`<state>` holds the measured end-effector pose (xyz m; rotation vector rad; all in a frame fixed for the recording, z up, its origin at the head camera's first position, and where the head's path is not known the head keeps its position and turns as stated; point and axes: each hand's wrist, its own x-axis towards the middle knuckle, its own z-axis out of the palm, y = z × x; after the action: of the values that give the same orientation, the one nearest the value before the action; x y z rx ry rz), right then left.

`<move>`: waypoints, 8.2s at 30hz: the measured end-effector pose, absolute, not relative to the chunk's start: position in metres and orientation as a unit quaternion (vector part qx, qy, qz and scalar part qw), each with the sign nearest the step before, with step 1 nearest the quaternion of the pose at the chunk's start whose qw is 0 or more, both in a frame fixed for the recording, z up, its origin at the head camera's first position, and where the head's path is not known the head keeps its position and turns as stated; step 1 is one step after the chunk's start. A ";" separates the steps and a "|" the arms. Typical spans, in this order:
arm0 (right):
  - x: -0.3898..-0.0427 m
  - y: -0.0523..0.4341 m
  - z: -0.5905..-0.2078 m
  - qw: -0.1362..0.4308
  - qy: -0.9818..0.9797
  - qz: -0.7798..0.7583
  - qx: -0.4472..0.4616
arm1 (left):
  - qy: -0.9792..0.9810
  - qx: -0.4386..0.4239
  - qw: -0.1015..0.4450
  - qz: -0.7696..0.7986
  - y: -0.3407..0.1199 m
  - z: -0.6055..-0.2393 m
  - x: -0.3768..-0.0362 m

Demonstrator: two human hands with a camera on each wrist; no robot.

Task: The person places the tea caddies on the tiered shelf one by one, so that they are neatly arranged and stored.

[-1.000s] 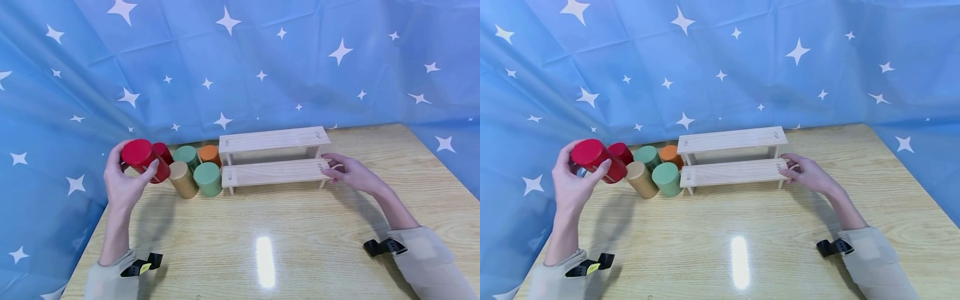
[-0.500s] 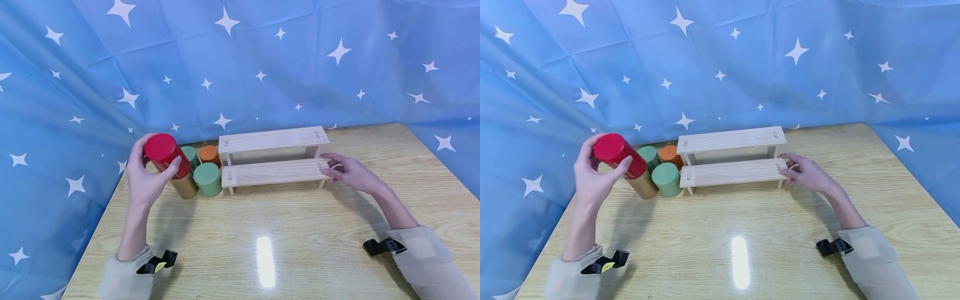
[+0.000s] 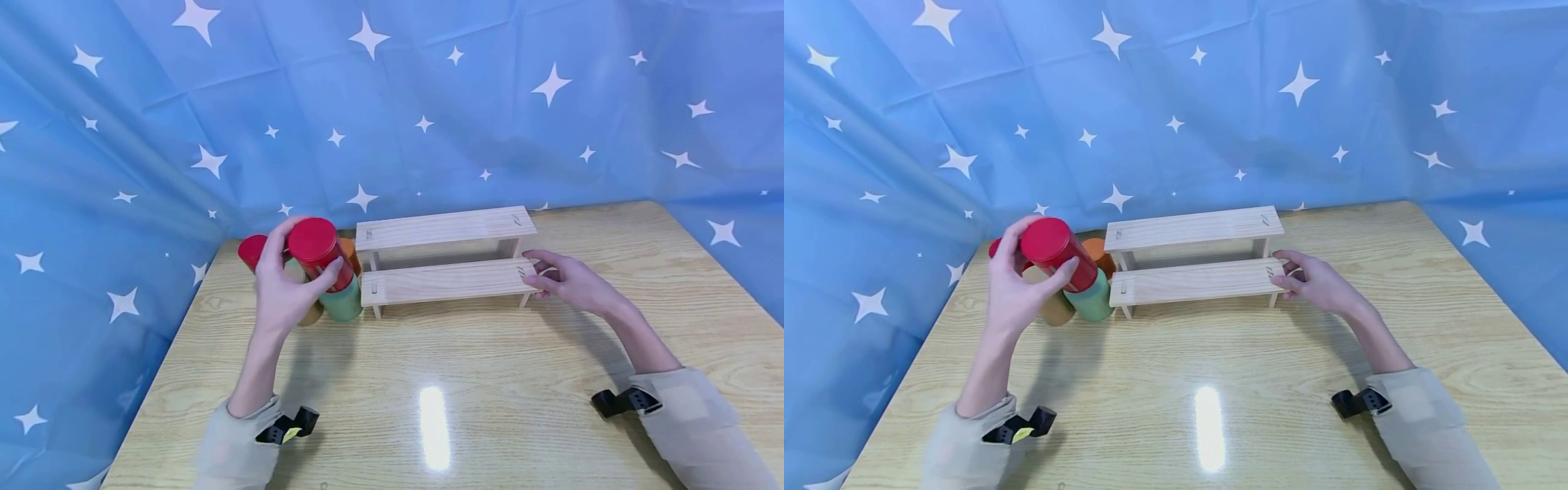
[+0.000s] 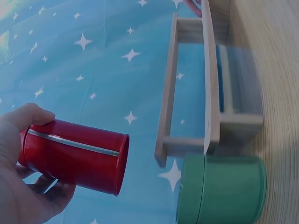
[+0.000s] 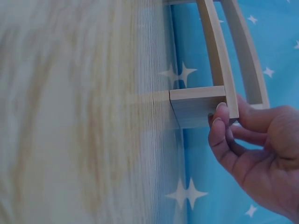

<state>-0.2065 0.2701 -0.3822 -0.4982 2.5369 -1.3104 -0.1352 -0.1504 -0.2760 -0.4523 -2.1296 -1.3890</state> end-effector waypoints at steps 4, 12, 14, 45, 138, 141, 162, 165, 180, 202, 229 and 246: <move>-0.207 0.271 -0.384 0.121 0.870 -0.446 -0.170 | -0.792 -0.180 0.261 -0.521 -0.138 -0.276 -0.137; -0.207 0.271 -0.384 0.121 0.869 -0.450 -0.170 | -0.794 -0.207 0.241 -0.518 -0.116 -0.279 -0.141; -0.207 0.271 -0.383 0.122 0.868 -0.450 -0.168 | -0.794 -0.213 0.237 -0.518 -0.110 -0.280 -0.142; -0.207 0.271 -0.386 0.114 0.862 -0.463 -0.170 | -0.782 -0.238 0.143 -0.558 -0.026 -0.336 -0.185; -0.208 0.269 -0.385 0.108 0.873 -0.447 -0.162 | -0.799 -0.235 0.129 -0.538 0.026 -0.349 -0.196; -0.208 0.268 -0.385 0.107 0.873 -0.446 -0.163 | -0.795 -0.240 0.129 -0.542 0.017 -0.347 -0.195; -0.207 0.269 -0.384 0.113 0.880 -0.436 -0.151 | -0.792 -0.241 0.188 -0.529 -0.033 -0.340 -0.193; -0.207 0.269 -0.384 0.113 0.880 -0.436 -0.152 | -0.795 -0.239 0.188 -0.525 -0.041 -0.340 -0.192; -0.206 0.269 -0.384 0.109 0.878 -0.438 -0.159 | -0.809 -0.233 0.208 -0.498 -0.092 -0.346 -0.187; -0.207 0.270 -0.384 0.111 0.879 -0.437 -0.152 | -0.841 -0.188 0.208 -0.463 -0.158 -0.329 -0.155; -0.206 0.269 -0.385 0.110 0.880 -0.435 -0.155 | -0.887 -0.086 0.208 -0.403 -0.237 -0.369 -0.174; -0.207 0.269 -0.384 0.108 0.881 -0.433 -0.156 | -0.899 -0.095 0.118 -0.412 -0.240 -0.379 -0.177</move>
<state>-0.2067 0.2694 -0.3843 -0.4603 2.5932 -1.2732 -0.1775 -0.2404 -0.3786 -0.2779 -2.6290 -1.2050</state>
